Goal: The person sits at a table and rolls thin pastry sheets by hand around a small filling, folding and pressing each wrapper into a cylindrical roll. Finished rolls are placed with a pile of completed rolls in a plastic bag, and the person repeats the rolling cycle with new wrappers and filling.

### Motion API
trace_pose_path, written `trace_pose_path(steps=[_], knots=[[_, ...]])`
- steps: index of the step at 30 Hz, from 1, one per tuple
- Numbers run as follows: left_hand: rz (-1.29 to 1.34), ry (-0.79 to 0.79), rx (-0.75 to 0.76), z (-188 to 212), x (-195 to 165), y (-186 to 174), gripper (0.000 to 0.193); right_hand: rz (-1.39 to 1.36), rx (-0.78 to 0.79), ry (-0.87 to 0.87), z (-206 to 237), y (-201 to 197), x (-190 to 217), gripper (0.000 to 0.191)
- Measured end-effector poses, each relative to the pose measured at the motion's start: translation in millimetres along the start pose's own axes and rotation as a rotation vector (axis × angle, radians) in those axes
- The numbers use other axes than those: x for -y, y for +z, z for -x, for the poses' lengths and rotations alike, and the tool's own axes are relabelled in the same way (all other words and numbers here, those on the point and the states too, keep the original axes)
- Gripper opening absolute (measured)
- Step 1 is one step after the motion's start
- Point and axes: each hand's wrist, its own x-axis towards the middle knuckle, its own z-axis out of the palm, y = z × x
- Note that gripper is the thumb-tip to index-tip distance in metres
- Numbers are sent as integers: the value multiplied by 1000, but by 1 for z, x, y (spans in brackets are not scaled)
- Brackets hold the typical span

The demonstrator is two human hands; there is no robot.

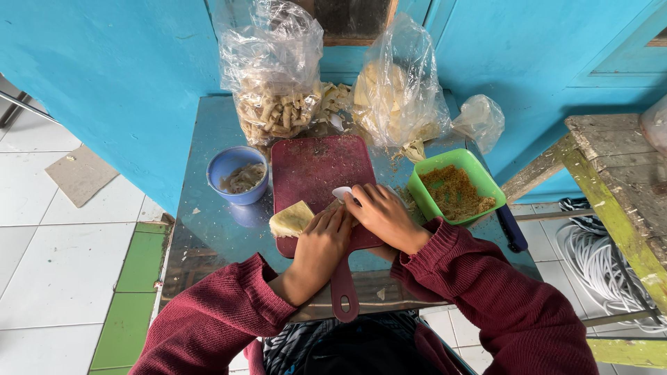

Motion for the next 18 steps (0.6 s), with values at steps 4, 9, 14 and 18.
trace_pose_path(steps=[4, 9, 14, 18], knots=[[27, 5, -10, -1, 1, -2, 33, -160, -49, 64, 1, -7, -5, 37], [29, -7, -3, -1, 0, -2, 31, -293, -16, 134, 4, -17, -4, 34], [33, -16, -12, -2, 0, -1, 27, -269, -15, 77, 4, -11, 0, 31], [12, -4, -29, -1, -1, 1, 25, -123, -32, 39, 6, -3, 0, 37]])
